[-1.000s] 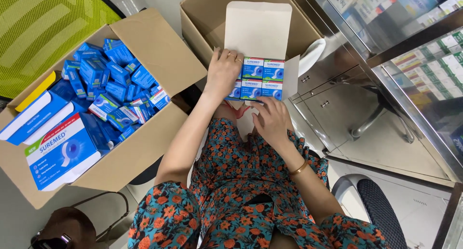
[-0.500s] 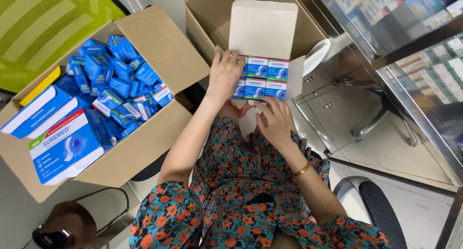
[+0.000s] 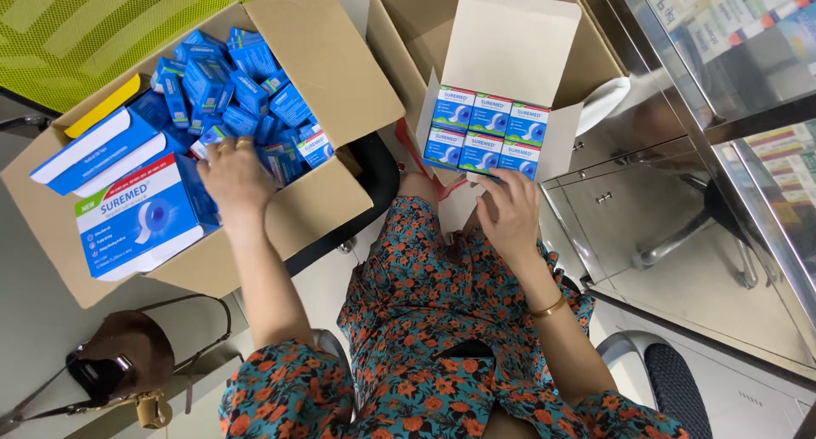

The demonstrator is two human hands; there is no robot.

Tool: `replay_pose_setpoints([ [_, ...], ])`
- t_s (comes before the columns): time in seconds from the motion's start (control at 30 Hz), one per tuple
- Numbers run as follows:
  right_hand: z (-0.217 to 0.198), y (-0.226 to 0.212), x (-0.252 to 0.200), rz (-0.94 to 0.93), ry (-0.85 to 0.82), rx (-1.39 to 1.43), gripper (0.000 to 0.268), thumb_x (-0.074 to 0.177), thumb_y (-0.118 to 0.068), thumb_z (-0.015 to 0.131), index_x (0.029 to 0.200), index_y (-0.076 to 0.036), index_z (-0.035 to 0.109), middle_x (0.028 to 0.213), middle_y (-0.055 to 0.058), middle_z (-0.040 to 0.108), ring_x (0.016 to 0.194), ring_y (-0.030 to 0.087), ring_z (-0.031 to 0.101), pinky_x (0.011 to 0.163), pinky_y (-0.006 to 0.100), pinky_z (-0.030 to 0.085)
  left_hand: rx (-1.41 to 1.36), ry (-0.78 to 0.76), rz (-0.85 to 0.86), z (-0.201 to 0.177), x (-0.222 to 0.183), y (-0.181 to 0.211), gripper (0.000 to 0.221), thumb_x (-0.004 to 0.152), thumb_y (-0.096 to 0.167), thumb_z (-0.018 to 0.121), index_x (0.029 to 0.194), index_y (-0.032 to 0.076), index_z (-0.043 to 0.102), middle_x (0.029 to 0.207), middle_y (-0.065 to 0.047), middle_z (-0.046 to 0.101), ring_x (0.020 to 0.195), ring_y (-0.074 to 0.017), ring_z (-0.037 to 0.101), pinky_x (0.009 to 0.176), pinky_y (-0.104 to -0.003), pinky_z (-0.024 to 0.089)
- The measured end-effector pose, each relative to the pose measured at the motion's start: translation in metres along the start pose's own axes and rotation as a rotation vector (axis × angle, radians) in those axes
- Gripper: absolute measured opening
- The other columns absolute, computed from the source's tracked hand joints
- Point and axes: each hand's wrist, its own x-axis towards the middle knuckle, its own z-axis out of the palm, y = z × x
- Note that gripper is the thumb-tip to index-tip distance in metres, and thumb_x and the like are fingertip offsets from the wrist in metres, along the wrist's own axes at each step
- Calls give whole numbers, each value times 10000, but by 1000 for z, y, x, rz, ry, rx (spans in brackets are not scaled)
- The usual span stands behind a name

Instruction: Organizing and packing small boxes of medical supplies into a larger box.

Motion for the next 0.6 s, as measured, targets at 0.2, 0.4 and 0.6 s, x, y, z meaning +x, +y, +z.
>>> replay_pose_setpoints([
  [0.2,-2,-3,2,5,-1,-1,376,896,-116,772,1257,-117,669,1326,65,593,1277,319,517,1078,485,392,-2,-65,-33,-4,-7,-18,588,602,129,853,1179,125,740,1188,-104,711,1129,-317,641,927,-477,492],
  [0.4,-5,-2,0,10,-5,2,377,900,-114,767,1265,-115,672,1334,60,593,1276,312,521,1079,482,392,-39,20,-76,-23,-7,-16,445,727,156,855,1159,132,753,1040,-115,738,1064,-314,672,872,-464,533],
  [0.6,-1,0,-2,35,-25,-7,349,908,-125,766,1244,-121,672,1323,53,595,1252,309,524,1063,478,396,-88,64,-96,-7,-14,-27,545,587,267,927,1084,106,771,1026,-157,737,1009,-383,655,793,-461,551],
])
